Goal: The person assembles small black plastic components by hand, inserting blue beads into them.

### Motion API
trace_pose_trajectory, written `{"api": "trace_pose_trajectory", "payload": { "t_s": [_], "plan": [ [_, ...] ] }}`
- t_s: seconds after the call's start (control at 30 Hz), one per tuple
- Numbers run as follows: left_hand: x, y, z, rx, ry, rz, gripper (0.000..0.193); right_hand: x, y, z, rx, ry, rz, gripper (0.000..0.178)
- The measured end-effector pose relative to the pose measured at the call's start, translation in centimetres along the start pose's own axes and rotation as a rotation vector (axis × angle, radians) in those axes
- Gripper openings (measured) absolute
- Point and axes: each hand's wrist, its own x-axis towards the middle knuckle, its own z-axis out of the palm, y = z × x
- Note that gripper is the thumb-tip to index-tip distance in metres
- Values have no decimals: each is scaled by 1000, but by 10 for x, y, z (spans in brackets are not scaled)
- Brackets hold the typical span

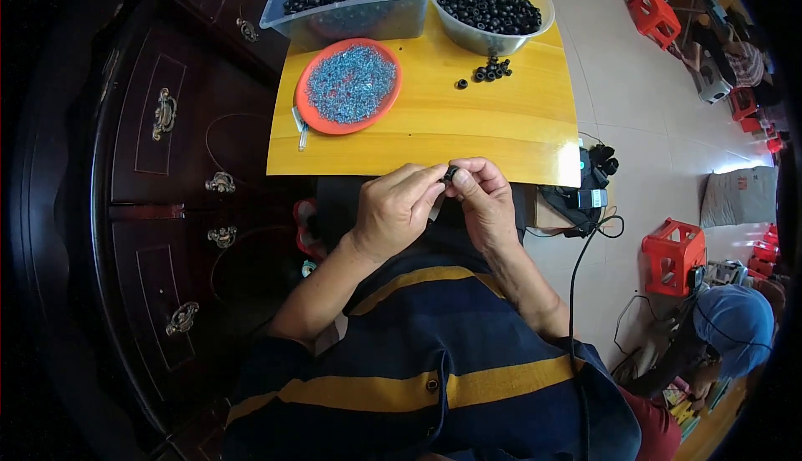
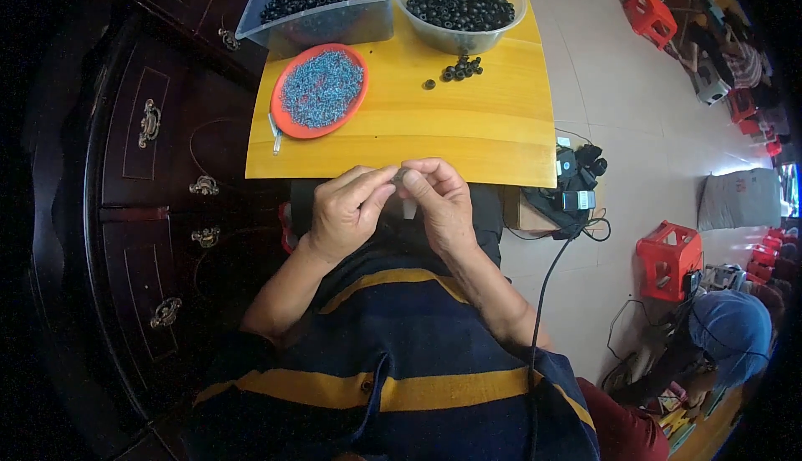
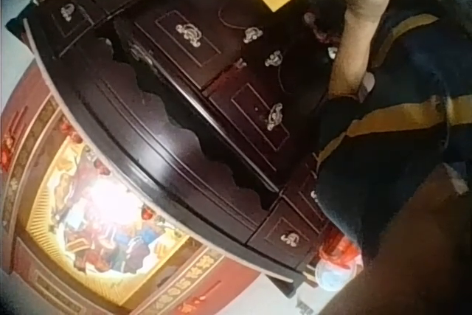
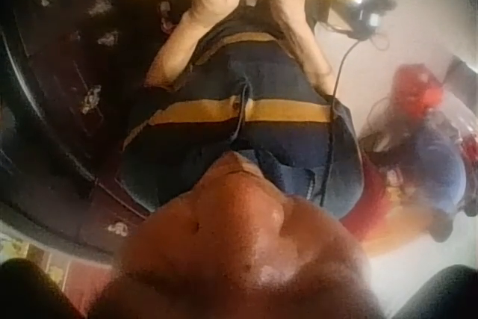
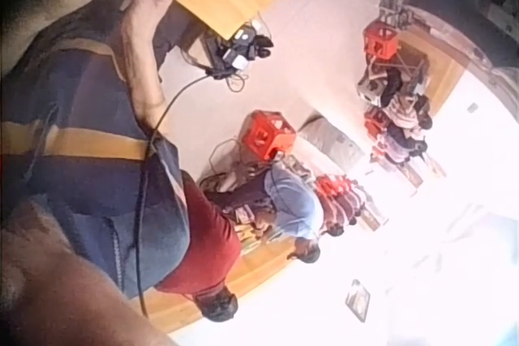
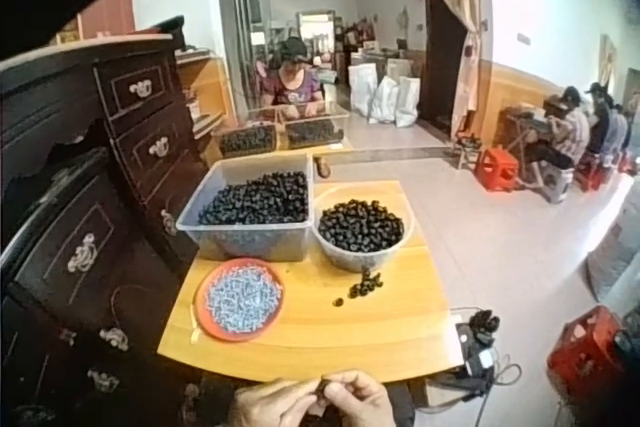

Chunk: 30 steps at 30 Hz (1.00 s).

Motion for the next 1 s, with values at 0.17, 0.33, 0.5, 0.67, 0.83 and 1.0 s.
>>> {"api": "trace_pose_trajectory", "payload": {
  "t_s": [0.17, 0.33, 0.5, 0.67, 0.83, 1.0],
  "plan": [
    [-2, 0, 1, -76, 9, -68, 18, 0, 0, 1, 30, -17, 0, 15],
    [0, 2, 0, -97, 14, -88, 15, 0, -1, 0, 13, -8, 9, 15],
    [1, 1, 3, -73, 43, -75, 13, 1, -1, 0, 8, 1, -2, 15],
    [-3, -1, 6, -83, 55, -155, 15, 0, 0, -1, -5, 14, -22, 15],
    [-6, -2, 6, -221, 8, -304, 14, -2, 3, -4, -26, 30, -20, 15],
    [-3, 0, 5, -64, 15, -172, 14, 0, 5, -4, -23, 30, -10, 13]
  ]
}}
